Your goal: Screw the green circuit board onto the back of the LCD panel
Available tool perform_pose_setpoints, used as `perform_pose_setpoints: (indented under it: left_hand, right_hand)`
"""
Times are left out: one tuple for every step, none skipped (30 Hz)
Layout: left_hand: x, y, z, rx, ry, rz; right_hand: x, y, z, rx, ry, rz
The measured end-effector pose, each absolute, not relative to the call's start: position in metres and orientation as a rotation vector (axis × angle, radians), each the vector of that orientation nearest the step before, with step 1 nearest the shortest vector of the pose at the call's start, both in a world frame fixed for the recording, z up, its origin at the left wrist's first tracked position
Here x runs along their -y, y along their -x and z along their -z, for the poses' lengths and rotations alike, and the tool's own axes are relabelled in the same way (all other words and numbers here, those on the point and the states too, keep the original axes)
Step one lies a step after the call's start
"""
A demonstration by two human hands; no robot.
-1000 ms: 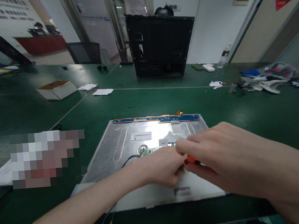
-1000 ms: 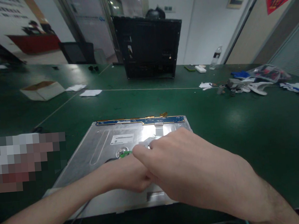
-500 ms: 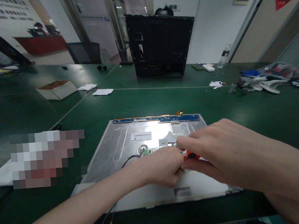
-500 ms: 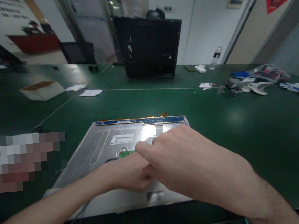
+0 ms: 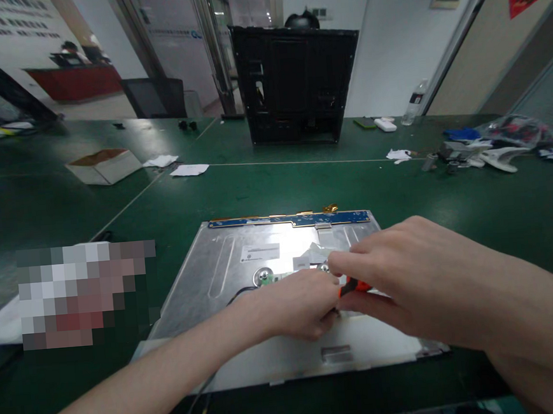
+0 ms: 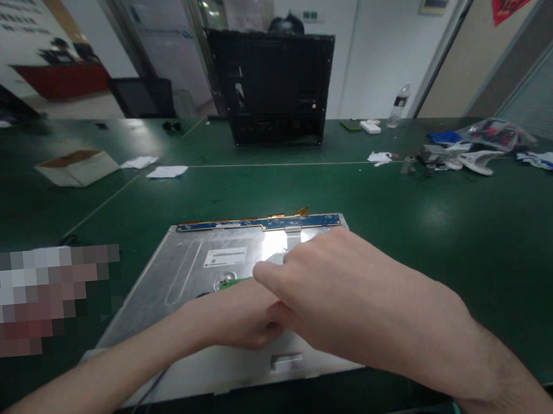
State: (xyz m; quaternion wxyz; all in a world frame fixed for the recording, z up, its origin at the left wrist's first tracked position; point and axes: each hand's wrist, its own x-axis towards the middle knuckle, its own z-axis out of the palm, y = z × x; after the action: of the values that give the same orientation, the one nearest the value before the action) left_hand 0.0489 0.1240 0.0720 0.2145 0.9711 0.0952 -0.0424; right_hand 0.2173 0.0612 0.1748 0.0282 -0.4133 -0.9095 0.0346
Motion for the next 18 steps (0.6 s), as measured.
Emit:
perform_pose_setpoints:
  left_hand:
    - [-0.124, -0.0487, -0.0724, -0.275, -2.7, 0.128]
    - [-0.1239, -0.0486, -0.0729, -0.295, -2.704, 0.146]
    - [-0.1239, -0.0484, -0.0733, -0.315, -2.704, 0.162]
    - [-0.1238, -0.0483, -0.0737, -0.331, -2.703, 0.17]
    - [-0.1239, -0.0481, -0.0739, -0.339, -2.703, 0.163]
    - [-0.1241, -0.048, -0.0741, -0.34, -2.704, 0.146]
    - [-0.1244, -0.0479, -0.0741, -0.333, -2.705, 0.128]
    - [-0.1247, -0.0478, -0.074, -0.324, -2.706, 0.112]
    - [-0.1251, -0.0477, -0.0738, -0.323, -2.707, 0.104]
    - [-0.1254, -0.0476, -0.0735, -0.324, -2.707, 0.103]
    - [-0.1256, -0.0476, -0.0731, -0.323, -2.706, 0.103]
    - [-0.1257, -0.0476, -0.0728, -0.319, -2.704, 0.1]
    - [-0.1255, -0.0477, -0.0725, -0.315, -2.704, 0.096]
    - [-0.1252, -0.0479, -0.0726, -0.308, -2.704, 0.094]
    - [-0.1249, -0.0482, -0.0729, -0.297, -2.705, 0.098]
    - [-0.1244, -0.0485, -0.0736, -0.292, -2.709, 0.107]
    - [-0.124, -0.0487, -0.0746, -0.295, -2.713, 0.121]
    - [-0.1236, -0.0489, -0.0758, -0.298, -2.716, 0.136]
  right_hand:
    - [-0.0613, -0.2176, -0.1747, 2.811, 1.267, -0.114]
    - [-0.0614, -0.218, -0.1746, 2.812, 1.26, -0.121]
    - [-0.0612, -0.2184, -0.1746, 2.815, 1.248, -0.13]
    - [-0.0609, -0.219, -0.1746, 2.818, 1.234, -0.141]
    - [-0.0605, -0.2195, -0.1747, 2.819, 1.219, -0.152]
    - [-0.0601, -0.2199, -0.1748, 2.821, 1.201, -0.166]
    - [-0.0595, -0.2201, -0.1749, 2.819, 1.186, -0.178]
    - [-0.059, -0.2202, -0.1751, 2.818, 1.176, -0.192]
    - [-0.0584, -0.2201, -0.1754, 2.817, 1.171, -0.202]
    - [-0.0581, -0.2199, -0.1757, 2.815, 1.173, -0.207]
    - [-0.0579, -0.2195, -0.1759, 2.813, 1.182, -0.208]
    - [-0.0579, -0.219, -0.1762, 2.81, 1.196, -0.205]
    - [-0.0582, -0.2185, -0.1764, 2.807, 1.215, -0.199]
    - [-0.0587, -0.2181, -0.1764, 2.802, 1.235, -0.187]
    - [-0.0593, -0.2178, -0.1763, 2.799, 1.25, -0.174]
    - [-0.0599, -0.2177, -0.1761, 2.796, 1.258, -0.161]
    - [-0.0604, -0.2176, -0.1758, 2.795, 1.255, -0.148]
    - [-0.0608, -0.2177, -0.1754, 2.796, 1.246, -0.14]
